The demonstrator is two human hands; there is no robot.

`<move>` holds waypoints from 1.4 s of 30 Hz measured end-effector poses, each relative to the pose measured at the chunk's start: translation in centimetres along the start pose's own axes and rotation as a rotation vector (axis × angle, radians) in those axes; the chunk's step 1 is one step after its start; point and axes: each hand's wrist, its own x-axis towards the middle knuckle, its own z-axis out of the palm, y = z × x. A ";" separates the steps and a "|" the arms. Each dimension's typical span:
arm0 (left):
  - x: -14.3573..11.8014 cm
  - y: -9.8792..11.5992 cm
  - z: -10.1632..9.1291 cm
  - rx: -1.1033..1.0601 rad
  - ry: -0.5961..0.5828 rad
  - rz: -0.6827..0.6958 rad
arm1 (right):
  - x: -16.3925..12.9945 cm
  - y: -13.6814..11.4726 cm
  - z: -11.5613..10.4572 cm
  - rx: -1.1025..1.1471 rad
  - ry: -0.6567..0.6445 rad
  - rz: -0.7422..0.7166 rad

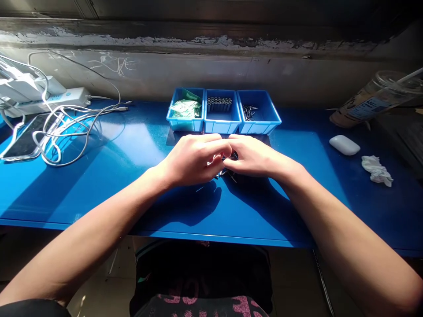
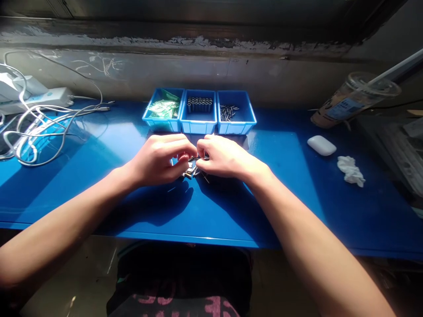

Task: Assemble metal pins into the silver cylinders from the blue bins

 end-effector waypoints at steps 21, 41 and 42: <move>0.0 0.0 -0.1 0.042 -0.027 -0.004 | -0.1 0.0 -0.4 -0.106 0.210 0.086; -0.1 -0.3 0.1 0.024 -0.011 -0.009 | -1.4 1.4 -3.4 -0.060 0.576 0.136; -0.1 -0.3 0.1 0.025 -0.008 -0.008 | -1.5 1.5 -3.6 -0.041 0.591 0.138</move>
